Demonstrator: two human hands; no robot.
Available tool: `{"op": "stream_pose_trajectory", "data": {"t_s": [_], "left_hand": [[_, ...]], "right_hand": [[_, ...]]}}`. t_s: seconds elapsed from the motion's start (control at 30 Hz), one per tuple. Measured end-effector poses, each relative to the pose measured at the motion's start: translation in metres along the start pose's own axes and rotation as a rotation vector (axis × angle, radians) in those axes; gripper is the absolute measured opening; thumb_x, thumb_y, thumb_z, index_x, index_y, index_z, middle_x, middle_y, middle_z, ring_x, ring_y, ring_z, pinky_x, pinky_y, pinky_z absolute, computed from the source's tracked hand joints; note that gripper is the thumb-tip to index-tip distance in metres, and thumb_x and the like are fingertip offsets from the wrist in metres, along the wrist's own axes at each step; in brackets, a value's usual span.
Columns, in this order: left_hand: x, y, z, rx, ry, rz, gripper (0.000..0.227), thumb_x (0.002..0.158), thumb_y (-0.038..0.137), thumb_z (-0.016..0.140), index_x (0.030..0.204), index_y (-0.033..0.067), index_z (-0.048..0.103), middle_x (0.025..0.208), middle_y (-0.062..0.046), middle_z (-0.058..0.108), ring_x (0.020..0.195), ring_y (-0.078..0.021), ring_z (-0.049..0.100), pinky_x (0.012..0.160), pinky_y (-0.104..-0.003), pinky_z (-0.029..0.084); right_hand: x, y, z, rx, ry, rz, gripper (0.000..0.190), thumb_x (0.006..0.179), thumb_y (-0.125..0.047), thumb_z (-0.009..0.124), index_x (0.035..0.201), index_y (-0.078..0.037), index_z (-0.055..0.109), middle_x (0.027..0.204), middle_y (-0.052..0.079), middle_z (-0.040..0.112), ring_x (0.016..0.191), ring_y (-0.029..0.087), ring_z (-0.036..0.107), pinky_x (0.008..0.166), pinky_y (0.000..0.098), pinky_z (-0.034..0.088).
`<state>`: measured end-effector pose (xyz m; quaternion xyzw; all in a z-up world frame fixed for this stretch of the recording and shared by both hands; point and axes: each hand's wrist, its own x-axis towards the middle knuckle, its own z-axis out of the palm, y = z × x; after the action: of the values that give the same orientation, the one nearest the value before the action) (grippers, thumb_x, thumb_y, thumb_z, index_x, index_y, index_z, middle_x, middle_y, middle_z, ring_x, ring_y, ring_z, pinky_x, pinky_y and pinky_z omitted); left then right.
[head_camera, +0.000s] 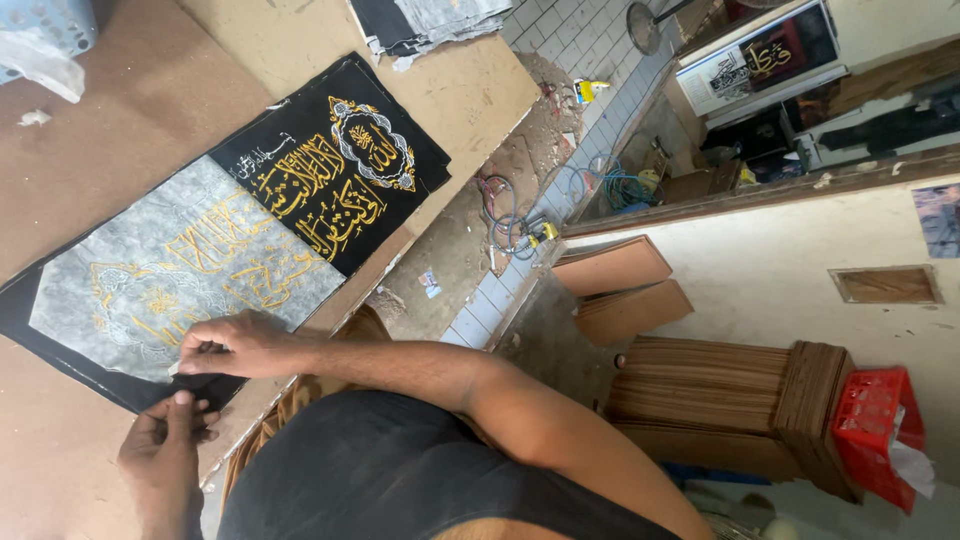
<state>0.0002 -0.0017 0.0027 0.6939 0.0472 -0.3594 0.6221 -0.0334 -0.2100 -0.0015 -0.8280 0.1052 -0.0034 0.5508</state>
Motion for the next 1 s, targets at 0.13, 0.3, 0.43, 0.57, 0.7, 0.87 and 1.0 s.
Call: {"op": "stream_pose_trajectory", "data": {"t_s": [0.13, 0.3, 0.43, 0.57, 0.7, 0.87, 1.0], "left_hand": [[-0.009, 0.016, 0.010, 0.078, -0.034, 0.057, 0.029, 0.109, 0.017, 0.067, 0.118, -0.0098, 0.061, 0.097, -0.015, 0.071, 0.086, -0.0183, 0.072, 0.070, -0.029, 0.058], [-0.006, 0.028, 0.016, 0.257, -0.011, 0.099, 0.027, 0.105, 0.018, 0.067, 0.113, -0.0076, 0.070, 0.089, -0.012, 0.075, 0.077, -0.0133, 0.069, 0.070, -0.026, 0.055], [-0.001, 0.015, 0.005, 0.534, 0.099, 0.311, 0.023, 0.095, 0.019, 0.076, 0.101, -0.0025, 0.074, 0.078, -0.010, 0.074, 0.067, -0.0120, 0.068, 0.063, -0.028, 0.054], [-0.008, 0.008, 0.006, 0.382, 0.126, 0.198, 0.020, 0.095, 0.018, 0.075, 0.094, -0.0013, 0.070, 0.072, -0.009, 0.072, 0.063, -0.0123, 0.063, 0.059, -0.030, 0.051], [-0.014, 0.012, 0.012, 0.480, 0.229, 0.434, 0.012, 0.092, 0.011, 0.071, 0.095, -0.0010, 0.069, 0.078, -0.010, 0.069, 0.063, -0.0148, 0.066, 0.059, -0.030, 0.053], [-0.025, 0.022, 0.012, 0.745, 0.393, 0.597, 0.026, 0.092, 0.018, 0.076, 0.104, -0.0006, 0.062, 0.100, -0.015, 0.060, 0.091, -0.0287, 0.061, 0.079, -0.044, 0.050], [-0.018, 0.026, 0.008, 1.121, 0.322, 0.824, 0.025, 0.101, 0.027, 0.078, 0.103, 0.0065, 0.065, 0.116, -0.012, 0.060, 0.110, -0.0284, 0.056, 0.101, -0.049, 0.041]], "right_hand": [[0.000, -0.002, -0.002, -0.040, -0.061, -0.082, 0.029, 0.088, -0.043, 0.074, 0.096, -0.016, 0.074, 0.094, 0.001, 0.076, 0.087, 0.016, 0.076, 0.077, 0.0318, 0.061], [0.000, 0.000, 0.000, -0.027, -0.012, -0.184, 0.019, 0.094, -0.030, 0.072, 0.099, -0.012, 0.071, 0.095, 0.006, 0.074, 0.088, 0.024, 0.074, 0.077, 0.0358, 0.057], [0.006, 0.014, 0.020, -0.076, 0.094, -0.116, 0.018, 0.101, -0.023, 0.071, 0.099, -0.007, 0.065, 0.088, 0.010, 0.070, 0.077, 0.026, 0.070, 0.069, 0.0387, 0.055], [0.014, 0.024, 0.014, 0.103, 0.114, 0.065, 0.018, 0.102, -0.022, 0.067, 0.102, -0.005, 0.062, 0.090, 0.007, 0.073, 0.081, 0.017, 0.072, 0.070, 0.0318, 0.061], [0.010, 0.003, 0.007, 0.137, 0.084, 0.136, 0.017, 0.108, -0.021, 0.062, 0.111, -0.005, 0.057, 0.088, 0.007, 0.072, 0.082, 0.013, 0.074, 0.073, 0.0276, 0.064], [-0.007, -0.029, 0.003, -0.323, 0.087, -0.369, 0.040, 0.084, -0.020, 0.079, 0.113, -0.002, 0.057, 0.095, 0.011, 0.064, 0.086, 0.021, 0.065, 0.073, 0.0399, 0.053], [-0.012, -0.018, 0.017, -0.527, 0.055, -0.352, 0.031, 0.087, -0.015, 0.079, 0.109, -0.002, 0.061, 0.092, 0.010, 0.060, 0.089, 0.023, 0.058, 0.078, 0.0407, 0.049]]}}
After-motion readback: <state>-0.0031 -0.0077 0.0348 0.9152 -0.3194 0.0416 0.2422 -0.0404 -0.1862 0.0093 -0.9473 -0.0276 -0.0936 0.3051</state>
